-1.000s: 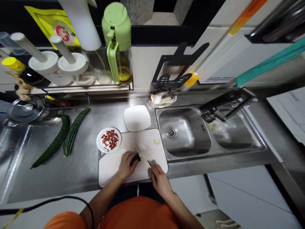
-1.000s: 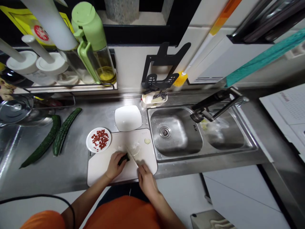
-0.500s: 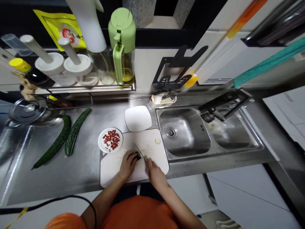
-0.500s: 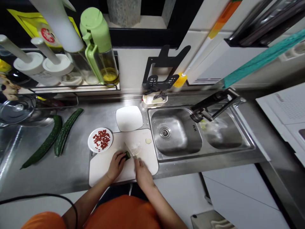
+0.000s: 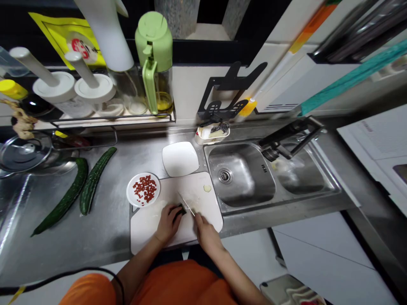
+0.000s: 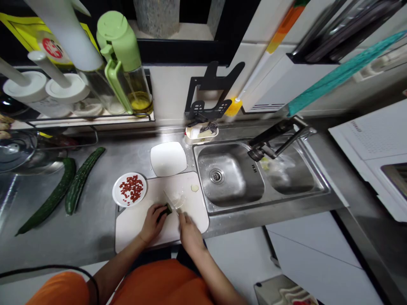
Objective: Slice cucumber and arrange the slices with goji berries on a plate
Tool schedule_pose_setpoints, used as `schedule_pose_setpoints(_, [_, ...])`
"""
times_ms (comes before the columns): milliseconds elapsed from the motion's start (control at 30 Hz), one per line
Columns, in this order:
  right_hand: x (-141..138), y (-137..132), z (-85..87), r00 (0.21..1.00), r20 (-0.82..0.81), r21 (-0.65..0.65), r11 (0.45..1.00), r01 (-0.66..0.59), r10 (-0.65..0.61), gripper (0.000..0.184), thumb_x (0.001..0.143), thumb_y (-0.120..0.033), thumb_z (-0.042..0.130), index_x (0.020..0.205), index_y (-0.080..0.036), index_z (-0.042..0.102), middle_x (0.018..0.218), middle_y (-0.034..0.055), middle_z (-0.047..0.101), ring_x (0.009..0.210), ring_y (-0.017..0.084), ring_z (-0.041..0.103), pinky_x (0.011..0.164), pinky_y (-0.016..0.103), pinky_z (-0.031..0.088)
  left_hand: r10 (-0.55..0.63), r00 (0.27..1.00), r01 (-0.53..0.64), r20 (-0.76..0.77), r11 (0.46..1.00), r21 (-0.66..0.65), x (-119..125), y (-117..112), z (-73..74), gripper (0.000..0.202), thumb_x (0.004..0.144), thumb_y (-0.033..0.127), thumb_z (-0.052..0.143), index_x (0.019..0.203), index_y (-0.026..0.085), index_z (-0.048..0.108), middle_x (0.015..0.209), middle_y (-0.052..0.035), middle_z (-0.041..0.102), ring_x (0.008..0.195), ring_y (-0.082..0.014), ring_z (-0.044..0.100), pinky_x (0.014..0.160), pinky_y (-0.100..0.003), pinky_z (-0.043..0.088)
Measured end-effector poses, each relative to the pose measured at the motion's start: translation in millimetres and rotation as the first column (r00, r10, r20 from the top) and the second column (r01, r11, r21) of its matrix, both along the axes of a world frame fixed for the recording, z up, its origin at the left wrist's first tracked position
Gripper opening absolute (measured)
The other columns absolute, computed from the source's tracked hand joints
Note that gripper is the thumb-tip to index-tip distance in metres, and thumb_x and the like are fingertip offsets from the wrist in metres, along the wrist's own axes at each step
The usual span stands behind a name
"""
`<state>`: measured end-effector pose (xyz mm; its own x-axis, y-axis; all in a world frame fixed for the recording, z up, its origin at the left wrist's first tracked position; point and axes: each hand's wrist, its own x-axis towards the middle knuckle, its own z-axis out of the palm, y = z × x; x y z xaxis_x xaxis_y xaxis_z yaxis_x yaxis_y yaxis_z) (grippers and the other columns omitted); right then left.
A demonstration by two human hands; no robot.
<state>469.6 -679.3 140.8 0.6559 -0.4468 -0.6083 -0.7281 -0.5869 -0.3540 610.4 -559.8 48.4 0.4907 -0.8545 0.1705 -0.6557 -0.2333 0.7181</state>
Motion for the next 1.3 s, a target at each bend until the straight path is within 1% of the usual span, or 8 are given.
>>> schedule_pose_setpoints(267, [-3, -2, 1.7, 0.999, 0.014, 0.011, 0.999, 0.04, -0.04, 0.057, 0.082, -0.005, 0.028, 0.138, -0.019, 0.029, 0.121, 0.0111, 0.054, 0.103, 0.017, 0.054, 0.083, 0.025, 0.038, -0.022, 0.999, 0.023, 0.04, 1.0, -0.003, 1, -3, 5.1, 0.028, 0.084, 0.026, 0.05, 0.111, 0.021, 0.058, 0.107, -0.0086, 0.055, 0.103, -0.0198, 0.052, 0.088, -0.04, 0.048])
schedule_pose_setpoints(533, [-4, -1, -3.6, 0.998, 0.054, 0.007, 0.999, 0.038, -0.038, 0.056, 0.083, -0.006, 0.027, 0.138, -0.018, 0.03, 0.119, 0.0104, 0.055, 0.102, 0.018, 0.054, 0.083, 0.026, 0.038, -0.031, 0.999, 0.031, 0.023, 1.0, 0.003, 1, -2, 1.5, 0.03, 0.084, 0.023, 0.05, 0.114, 0.021, 0.056, 0.108, -0.0088, 0.052, 0.104, -0.0193, 0.05, 0.089, -0.04, 0.048])
schedule_pose_setpoints(700, [-1, -1, -0.8, 1.0, 0.018, -0.003, 1.0, 0.016, -0.016, 0.058, 0.083, -0.005, 0.027, 0.139, -0.021, 0.028, 0.119, 0.0098, 0.054, 0.1, 0.018, 0.055, 0.081, 0.026, 0.039, -0.013, 0.999, 0.013, 0.04, 1.0, -0.003, 0, -1, -1.5, 0.035, 0.079, 0.033, 0.06, 0.112, 0.022, 0.057, 0.109, -0.009, 0.052, 0.104, -0.0211, 0.051, 0.087, -0.04, 0.049])
schedule_pose_setpoints(767, [1, -3, 1.8, 1.0, -0.004, 0.002, 1.0, 0.004, -0.004, 0.059, 0.083, -0.005, 0.027, 0.14, -0.022, 0.027, 0.121, 0.0098, 0.053, 0.1, 0.018, 0.055, 0.08, 0.025, 0.039, 0.003, 0.999, -0.003, 0.041, 1.0, -0.007, 0, -1, -1.3, 0.034, 0.079, 0.033, 0.059, 0.112, 0.022, 0.057, 0.108, -0.0086, 0.053, 0.102, -0.0208, 0.052, 0.087, -0.04, 0.049])
schedule_pose_setpoints(900, [4, -8, 6.7, 1.0, -0.017, 0.007, 1.0, -0.016, 0.016, 0.057, 0.084, -0.006, 0.027, 0.139, -0.022, 0.029, 0.12, 0.0094, 0.054, 0.1, 0.018, 0.055, 0.078, 0.025, 0.04, 0.014, 1.0, -0.014, 0.004, 1.0, 0.006, 2, -2, 5.2, 0.035, 0.083, 0.029, 0.056, 0.117, 0.022, 0.054, 0.105, -0.0082, 0.056, 0.1, -0.0196, 0.055, 0.085, -0.039, 0.05])
schedule_pose_setpoints(1000, [7, -12, 7.7, 0.999, -0.03, 0.009, 0.999, -0.044, 0.045, 0.053, 0.085, -0.008, 0.028, 0.136, -0.022, 0.034, 0.116, 0.0095, 0.057, 0.098, 0.018, 0.056, 0.076, 0.025, 0.04, 0.036, 0.999, -0.035, -0.005, 0.999, 0.033, 2, -6, 13.1, 0.035, 0.082, 0.029, 0.056, 0.116, 0.021, 0.054, 0.102, -0.0087, 0.059, 0.097, -0.0213, 0.056, 0.084, -0.041, 0.049])
schedule_pose_setpoints(1133, [10, -16, 3.7, 0.995, -0.046, 0.0, 0.996, -0.088, 0.088, 0.048, 0.086, -0.009, 0.028, 0.13, -0.023, 0.04, 0.109, 0.0087, 0.059, 0.091, 0.019, 0.058, 0.07, 0.026, 0.04, 0.121, 0.992, -0.119, -0.03, 0.991, 0.053, -2, -11, 20.1, 0.035, 0.083, 0.026, 0.054, 0.117, 0.02, 0.052, 0.107, -0.0096, 0.058, 0.102, -0.022, 0.055, 0.088, -0.042, 0.048])
schedule_pose_setpoints(1300, [11, -23, -2.7, 0.987, -0.04, -0.002, 0.988, -0.153, 0.153, 0.051, 0.083, -0.004, 0.031, 0.129, -0.027, 0.039, 0.106, 0.007, 0.058, 0.087, 0.017, 0.058, 0.062, 0.023, 0.037, 0.131, 0.99, -0.126, -0.055, 0.989, 0.073, -7, -12, 23.4, 0.031, 0.085, 0.023, 0.051, 0.116, 0.02, 0.052, 0.112, -0.0094, 0.058, 0.107, -0.0212, 0.054, 0.092, -0.042, 0.048])
